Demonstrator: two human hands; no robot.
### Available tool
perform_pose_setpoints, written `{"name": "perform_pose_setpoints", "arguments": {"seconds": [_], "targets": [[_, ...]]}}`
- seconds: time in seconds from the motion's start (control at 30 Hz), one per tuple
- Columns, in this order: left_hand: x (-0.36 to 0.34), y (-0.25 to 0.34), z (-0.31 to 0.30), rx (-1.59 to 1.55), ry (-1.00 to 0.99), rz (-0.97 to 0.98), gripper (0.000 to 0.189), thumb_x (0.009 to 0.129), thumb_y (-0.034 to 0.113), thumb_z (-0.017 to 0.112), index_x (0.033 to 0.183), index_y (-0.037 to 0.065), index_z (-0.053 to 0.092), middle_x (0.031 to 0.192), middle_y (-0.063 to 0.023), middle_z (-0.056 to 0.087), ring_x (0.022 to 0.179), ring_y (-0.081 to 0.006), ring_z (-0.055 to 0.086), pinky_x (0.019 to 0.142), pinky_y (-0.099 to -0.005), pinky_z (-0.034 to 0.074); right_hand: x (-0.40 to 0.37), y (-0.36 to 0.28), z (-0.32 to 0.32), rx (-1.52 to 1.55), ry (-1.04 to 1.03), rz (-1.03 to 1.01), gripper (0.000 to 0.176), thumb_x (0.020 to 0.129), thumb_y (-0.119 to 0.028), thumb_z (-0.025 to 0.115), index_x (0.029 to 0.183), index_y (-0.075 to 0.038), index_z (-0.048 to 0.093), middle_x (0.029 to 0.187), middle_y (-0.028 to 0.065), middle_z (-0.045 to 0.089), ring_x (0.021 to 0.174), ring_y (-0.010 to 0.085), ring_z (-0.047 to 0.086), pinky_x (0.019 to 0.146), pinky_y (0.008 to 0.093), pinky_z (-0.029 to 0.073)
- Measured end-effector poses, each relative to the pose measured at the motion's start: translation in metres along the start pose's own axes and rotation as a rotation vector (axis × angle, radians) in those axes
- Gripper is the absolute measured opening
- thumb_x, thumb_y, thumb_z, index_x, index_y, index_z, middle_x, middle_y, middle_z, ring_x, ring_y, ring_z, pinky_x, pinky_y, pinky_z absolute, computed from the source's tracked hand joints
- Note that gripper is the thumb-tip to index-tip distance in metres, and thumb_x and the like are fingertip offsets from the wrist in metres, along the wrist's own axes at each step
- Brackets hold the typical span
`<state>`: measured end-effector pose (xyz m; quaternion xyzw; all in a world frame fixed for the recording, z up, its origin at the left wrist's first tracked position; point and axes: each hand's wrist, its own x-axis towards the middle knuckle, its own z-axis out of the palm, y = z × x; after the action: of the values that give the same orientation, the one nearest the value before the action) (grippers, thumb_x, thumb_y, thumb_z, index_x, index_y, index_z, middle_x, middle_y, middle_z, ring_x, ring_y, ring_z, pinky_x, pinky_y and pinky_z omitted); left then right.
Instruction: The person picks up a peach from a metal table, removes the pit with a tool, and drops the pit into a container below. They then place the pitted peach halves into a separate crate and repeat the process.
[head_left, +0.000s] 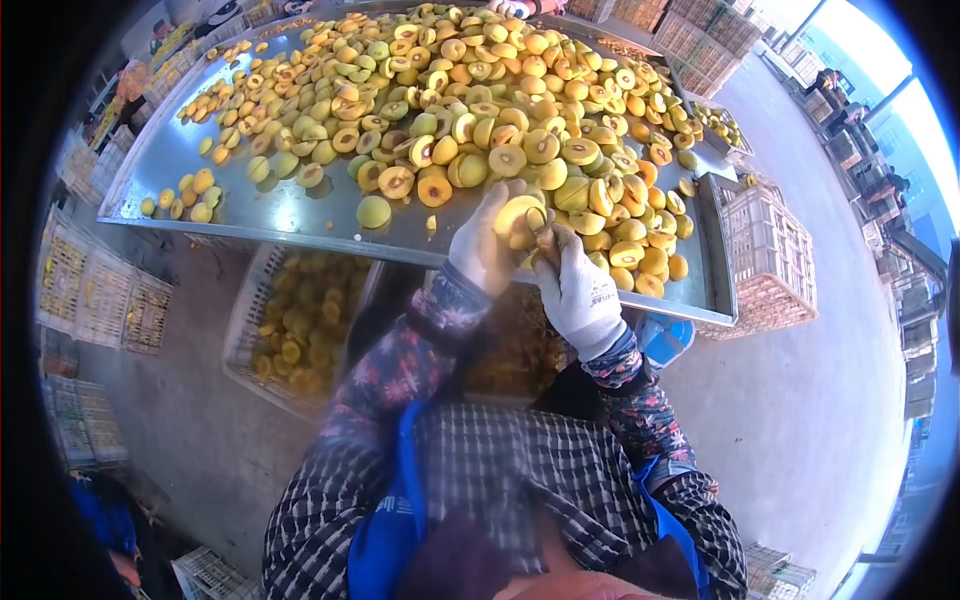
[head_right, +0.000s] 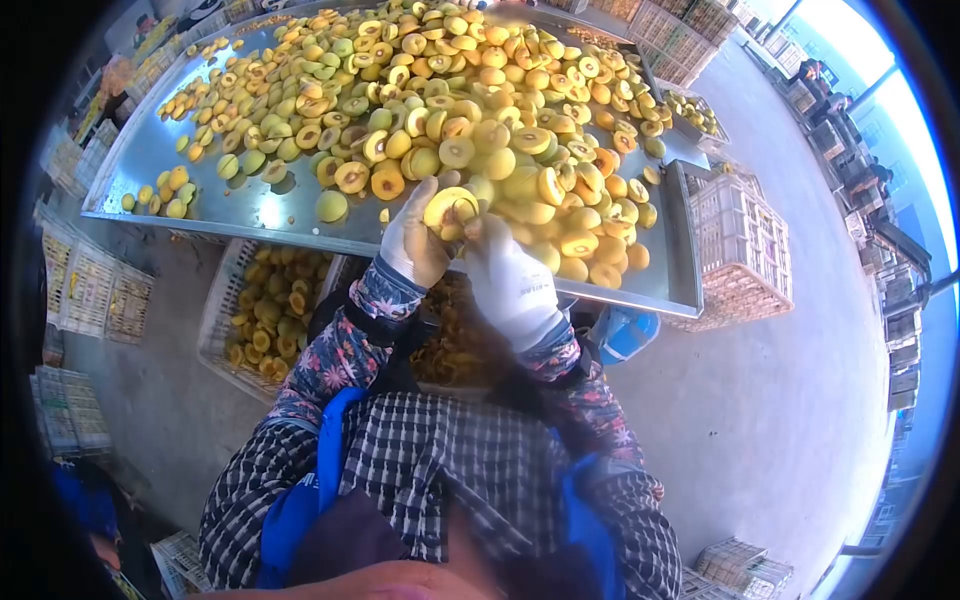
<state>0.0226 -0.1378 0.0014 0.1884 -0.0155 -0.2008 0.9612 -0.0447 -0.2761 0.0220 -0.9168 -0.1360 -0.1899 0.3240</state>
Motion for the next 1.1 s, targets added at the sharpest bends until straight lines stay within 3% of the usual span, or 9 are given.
{"name": "perform_pose_setpoints", "arguments": {"seconds": [0.17, 0.27, 0.37, 0.5, 0.73, 0.77, 0.83, 0.9, 1.1], "targets": [[0.012, -0.004, -0.007, 0.117, -0.009, 0.152, 0.036, 0.097, 0.032, 0.051, 0.118, 0.002, 0.048, 0.103, -0.0152, 0.059, 0.092, -0.0284, 0.059, 0.079, -0.0383, 0.050, 0.016, 0.005, 0.014, -0.200, -0.045, -0.057, 0.032, 0.088, -0.018, 0.058, 0.115, -0.002, 0.048, 0.086, 0.0198, 0.064, 0.071, 0.0398, 0.062, 0.063, 0.0451, 0.049], [0.029, -0.010, -0.042, 0.709, -0.121, 0.515, 0.039, 0.099, 0.026, 0.048, 0.129, 0.002, 0.042, 0.115, -0.0145, 0.056, 0.102, -0.0253, 0.059, 0.086, -0.0340, 0.050, 0.023, 0.018, 0.030, -0.227, -0.145, -0.018, 0.029, 0.089, -0.019, 0.057, 0.110, -0.002, 0.047, 0.079, 0.0218, 0.062, 0.067, 0.0406, 0.061, 0.059, 0.0461, 0.049], [0.040, 0.006, -0.046, 0.094, 0.059, 0.061, 0.034, 0.099, 0.016, 0.045, 0.128, -0.002, 0.042, 0.123, -0.0148, 0.054, 0.107, -0.0229, 0.059, 0.089, -0.0313, 0.050, 0.028, 0.027, 0.046, -0.151, -0.202, -0.021, 0.027, 0.089, -0.019, 0.057, 0.105, -0.001, 0.045, 0.072, 0.0240, 0.060, 0.064, 0.0422, 0.060, 0.055, 0.0478, 0.048], [0.042, 0.012, -0.057, 0.744, 0.065, 0.208, 0.030, 0.101, 0.020, 0.043, 0.119, -0.003, 0.048, 0.111, -0.0133, 0.061, 0.100, -0.0231, 0.062, 0.087, -0.0306, 0.051, 0.036, 0.032, 0.056, -0.146, -0.310, -0.007, 0.029, 0.088, -0.019, 0.057, 0.108, 0.000, 0.045, 0.073, 0.0229, 0.061, 0.064, 0.0424, 0.060, 0.055, 0.0488, 0.048], [0.055, 0.043, -0.053, 0.331, 0.224, -0.246, 0.039, 0.102, 0.029, 0.041, 0.103, -0.006, 0.057, 0.100, -0.0142, 0.066, 0.089, -0.0221, 0.065, 0.081, -0.0296, 0.052, 0.041, 0.046, 0.072, 0.125, -0.337, -0.075, 0.029, 0.091, -0.017, 0.054, 0.110, 0.003, 0.044, 0.075, 0.0198, 0.060, 0.064, 0.0360, 0.060, 0.057, 0.0433, 0.047], [0.055, 0.042, -0.054, 0.441, 0.191, -0.142, 0.042, 0.101, 0.033, 0.041, 0.102, -0.005, 0.058, 0.099, -0.0143, 0.066, 0.087, -0.0218, 0.064, 0.079, -0.0293, 0.052, 0.039, 0.051, 0.077, 0.194, -0.321, -0.090, 0.029, 0.092, -0.017, 0.053, 0.110, 0.003, 0.043, 0.074, 0.0173, 0.060, 0.061, 0.0333, 0.060, 0.056, 0.0413, 0.047], [0.054, 0.036, -0.053, 0.569, 0.164, 0.001, 0.048, 0.100, 0.039, 0.040, 0.100, -0.005, 0.058, 0.098, -0.0146, 0.066, 0.085, -0.0210, 0.064, 0.075, -0.0285, 0.052, 0.034, 0.052, 0.085, 0.438, -0.305, 0.084, 0.027, 0.095, -0.017, 0.050, 0.110, 0.003, 0.043, 0.070, 0.0108, 0.056, 0.052, 0.0247, 0.055, 0.050, 0.0352, 0.045], [0.054, 0.035, -0.045, 0.522, 0.231, 0.010, 0.051, 0.099, 0.044, 0.040, 0.099, -0.003, 0.059, 0.098, -0.0149, 0.066, 0.083, -0.0200, 0.063, 0.072, -0.0273, 0.052, 0.031, 0.046, 0.080, 0.968, -0.512, 0.560, 0.026, 0.099, -0.023, 0.046, 0.114, -0.003, 0.042, 0.065, 0.0034, 0.046, 0.044, 0.0109, 0.040, 0.040, 0.0234, 0.034], [0.048, 0.029, -0.028, 0.282, 0.343, -0.058, 0.051, 0.097, 0.048, 0.045, 0.098, -0.002, 0.059, 0.097, -0.0135, 0.065, 0.080, -0.0165, 0.061, 0.070, -0.0254, 0.051, 0.036, 0.045, 0.063, 1.623, -0.684, 0.956, 0.034, 0.097, -0.036, 0.049, 0.120, -0.012, 0.041, 0.061, 0.0032, 0.042, 0.037, 0.0113, 0.034, 0.033, 0.0224, 0.028]]}}
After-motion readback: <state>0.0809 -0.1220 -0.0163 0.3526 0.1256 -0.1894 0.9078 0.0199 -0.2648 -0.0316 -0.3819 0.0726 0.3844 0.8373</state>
